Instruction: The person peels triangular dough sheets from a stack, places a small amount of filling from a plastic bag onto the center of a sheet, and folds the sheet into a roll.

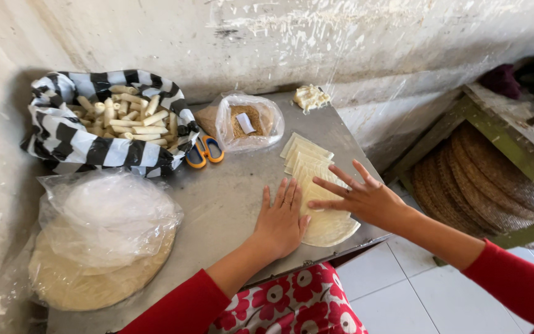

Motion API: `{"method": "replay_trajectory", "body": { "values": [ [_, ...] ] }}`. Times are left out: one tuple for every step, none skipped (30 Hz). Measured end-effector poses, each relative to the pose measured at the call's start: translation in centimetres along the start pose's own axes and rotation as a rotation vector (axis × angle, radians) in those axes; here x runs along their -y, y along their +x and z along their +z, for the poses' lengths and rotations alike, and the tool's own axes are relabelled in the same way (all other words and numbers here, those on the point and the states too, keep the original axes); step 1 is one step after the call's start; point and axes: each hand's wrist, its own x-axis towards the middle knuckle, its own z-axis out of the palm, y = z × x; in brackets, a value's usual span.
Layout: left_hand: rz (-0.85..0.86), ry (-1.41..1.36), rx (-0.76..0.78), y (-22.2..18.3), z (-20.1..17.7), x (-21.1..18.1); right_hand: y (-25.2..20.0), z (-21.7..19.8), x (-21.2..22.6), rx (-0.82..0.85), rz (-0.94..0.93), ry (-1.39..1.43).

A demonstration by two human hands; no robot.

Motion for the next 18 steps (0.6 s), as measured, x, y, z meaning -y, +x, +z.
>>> {"method": "replay_trajectory", "body": {
  "values": [
    [0.002, 0.003, -0.009, 0.1, 0.2, 0.1, 0.2, 0.2, -0.2, -0.004, 0.01, -0.013],
    [0.008, -0.001, -0.013, 0.0, 0.4, 0.1, 0.2, 0.2, -0.1, 0.028, 0.007, -0.023],
    [0.01, -0.001, -0.024, 0.0, 0.5, 0.2, 0.5, 0.4, -0.2, 0.054, 0.002, -0.04],
    [0.012, 0.0, -0.035, 0.0, 0.7, 0.2, 0.7, 0.4, -0.4, 0.08, -0.002, -0.056],
    [0.019, -0.009, -0.055, 0.0, 0.8, 0.3, 0.9, 0.5, -0.6, 0.057, 0.001, -0.077],
    [0.027, -0.018, -0.075, -0.1, 0.9, 0.3, 1.2, 0.7, -0.8, 0.035, 0.005, -0.097],
    [0.037, -0.026, -0.091, -0.2, 1.0, 0.4, 1.4, 0.9, -0.9, 0.014, 0.01, -0.115],
    [0.033, -0.012, -0.096, -0.2, 1.1, 0.4, 1.6, 1.2, -1.0, 0.005, 0.007, -0.136],
    [0.031, 0.001, -0.099, -0.2, 1.2, 0.4, 1.8, 1.6, -1.3, -0.001, 0.006, -0.156],
    [0.03, 0.015, -0.102, -0.2, 1.2, 0.4, 2.0, 2.1, -1.5, -0.007, 0.005, -0.176],
    [0.031, 0.014, -0.1, -0.2, 1.2, 0.4, 2.2, 2.5, -1.7, -0.004, -0.01, -0.169],
    [0.033, 0.013, -0.099, -0.2, 1.1, 0.4, 2.3, 3.0, -1.9, -0.001, -0.024, -0.162],
    [0.034, 0.011, -0.097, -0.2, 1.1, 0.4, 2.5, 3.6, -2.2, 0.003, -0.039, -0.155],
    [0.032, 0.015, -0.078, -0.2, 1.1, 0.4, 2.7, 4.1, -2.4, 0.005, -0.049, -0.147],
    [0.028, 0.018, -0.06, -0.1, 1.0, 0.4, 3.0, 4.7, -2.7, 0.006, -0.062, -0.141],
    [0.023, 0.021, -0.042, -0.1, 0.9, 0.4, 3.2, 5.1, -3.0, 0.006, -0.074, -0.135],
    [0.026, 0.025, -0.051, 0.0, 0.9, 0.4, 3.6, 5.6, -3.3, 0.01, -0.078, -0.131],
    [0.028, 0.029, -0.06, -0.1, 0.9, 0.3, 3.9, 5.9, -3.5, 0.013, -0.083, -0.128]
  ]
}}
